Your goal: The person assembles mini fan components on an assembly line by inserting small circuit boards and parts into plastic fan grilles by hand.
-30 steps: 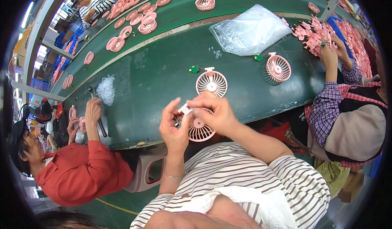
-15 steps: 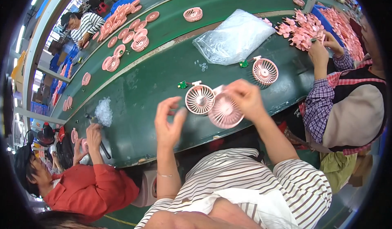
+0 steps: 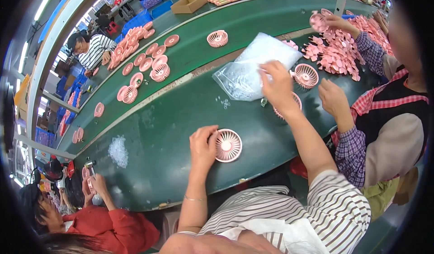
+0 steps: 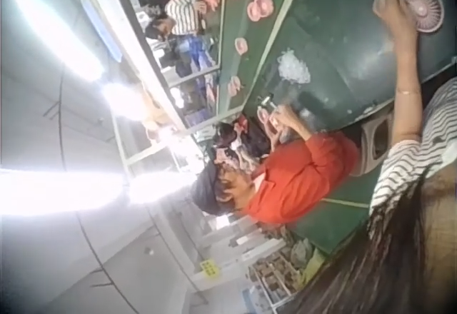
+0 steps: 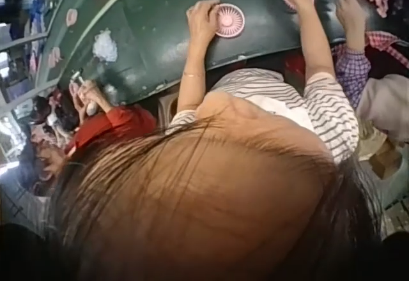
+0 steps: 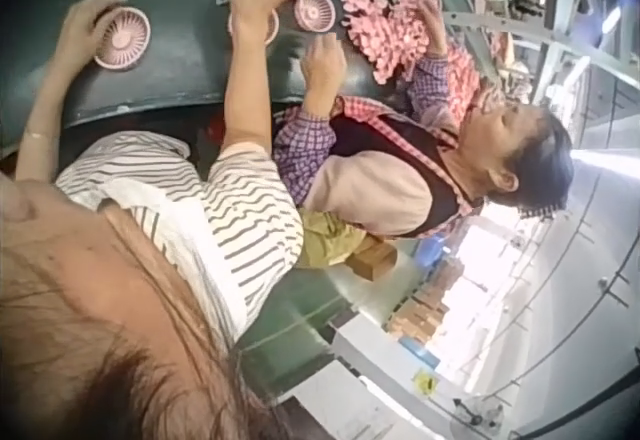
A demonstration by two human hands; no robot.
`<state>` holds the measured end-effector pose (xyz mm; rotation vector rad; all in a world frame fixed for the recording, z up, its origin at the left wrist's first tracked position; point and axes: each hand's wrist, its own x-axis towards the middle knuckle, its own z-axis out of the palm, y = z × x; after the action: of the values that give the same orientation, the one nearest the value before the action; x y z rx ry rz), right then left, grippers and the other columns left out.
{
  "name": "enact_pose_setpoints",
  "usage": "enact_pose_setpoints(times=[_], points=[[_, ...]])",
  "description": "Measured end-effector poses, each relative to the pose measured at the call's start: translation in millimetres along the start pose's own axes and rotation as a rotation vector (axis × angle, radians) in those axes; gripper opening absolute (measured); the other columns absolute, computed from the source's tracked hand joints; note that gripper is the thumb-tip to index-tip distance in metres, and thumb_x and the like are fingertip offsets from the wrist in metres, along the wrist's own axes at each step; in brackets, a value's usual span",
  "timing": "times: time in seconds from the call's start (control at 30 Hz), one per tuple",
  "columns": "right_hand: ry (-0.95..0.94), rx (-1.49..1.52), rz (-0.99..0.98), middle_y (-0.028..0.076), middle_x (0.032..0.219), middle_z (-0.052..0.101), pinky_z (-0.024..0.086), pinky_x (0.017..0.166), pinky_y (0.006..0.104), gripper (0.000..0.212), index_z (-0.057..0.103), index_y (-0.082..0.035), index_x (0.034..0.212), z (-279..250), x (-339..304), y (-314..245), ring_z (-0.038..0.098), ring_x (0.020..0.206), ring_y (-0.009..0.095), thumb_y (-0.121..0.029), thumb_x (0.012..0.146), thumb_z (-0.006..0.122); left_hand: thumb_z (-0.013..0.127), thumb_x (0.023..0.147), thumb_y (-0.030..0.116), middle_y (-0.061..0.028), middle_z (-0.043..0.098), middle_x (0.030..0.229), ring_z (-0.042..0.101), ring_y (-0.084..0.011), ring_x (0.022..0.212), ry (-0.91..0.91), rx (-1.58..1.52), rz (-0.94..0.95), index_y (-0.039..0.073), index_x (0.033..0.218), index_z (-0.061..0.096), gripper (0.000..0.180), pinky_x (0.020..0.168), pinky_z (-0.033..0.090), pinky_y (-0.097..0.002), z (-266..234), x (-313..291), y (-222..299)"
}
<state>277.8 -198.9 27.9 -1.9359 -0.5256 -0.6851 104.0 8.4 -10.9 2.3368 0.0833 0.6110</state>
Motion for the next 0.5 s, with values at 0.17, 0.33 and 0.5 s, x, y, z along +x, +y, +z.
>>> enact_pose_setpoints(times=[0.17, 0.33, 0.5], points=[[-0.113, -0.183, -0.275, 0.023, 0.108, 0.06, 0.05, 0.082, 0.045, 0.024, 0.06, 0.002, 0.101, 142.9, 111.3, 54.1, 0.06, 0.097, 0.04, 0.001, 0.077, 0.054, 0.065, 0.079, 0.017, -0.0093, 0.062, 0.093, 0.053, -0.027, 0.099, 0.084, 0.308, 0.053, 0.006, 0.105, 0.061, 0.029, 0.094, 0.028, -0.0465, 2.9, 3.8, 12.2], [-0.403, -0.562, 0.078, 0.024, 0.096, 0.064, 0.051, 0.077, 0.0478, 0.018, 0.064, 0.001, 0.089, 193.6, 150.3, 106.9, 0.063, 0.091, 0.04, -0.001, 0.074, 0.054, 0.066, 0.08, 0.014, -0.0102, 0.062, 0.088, 0.058, -0.0281, 0.087, -0.005, 0.097, -0.062, 0.005, 0.099, 0.062, 0.022, 0.081, 0.041, -0.0403, -15.7, -0.7, 8.6], [-0.198, -0.069, -0.349, 0.021, 0.091, 0.064, 0.051, 0.074, 0.0449, 0.012, 0.067, -0.002, 0.082, 206.4, 111.0, 45.2, 0.062, 0.084, 0.038, -0.01, 0.074, 0.063, 0.064, 0.08, 0.002, -0.0133, 0.063, 0.093, 0.062, -0.0215, 0.071, 0.019, -0.226, -0.109, 0.0, 0.105, 0.063, 0.025, 0.065, 0.05, -0.0303, -18.0, -1.1, 4.6]])
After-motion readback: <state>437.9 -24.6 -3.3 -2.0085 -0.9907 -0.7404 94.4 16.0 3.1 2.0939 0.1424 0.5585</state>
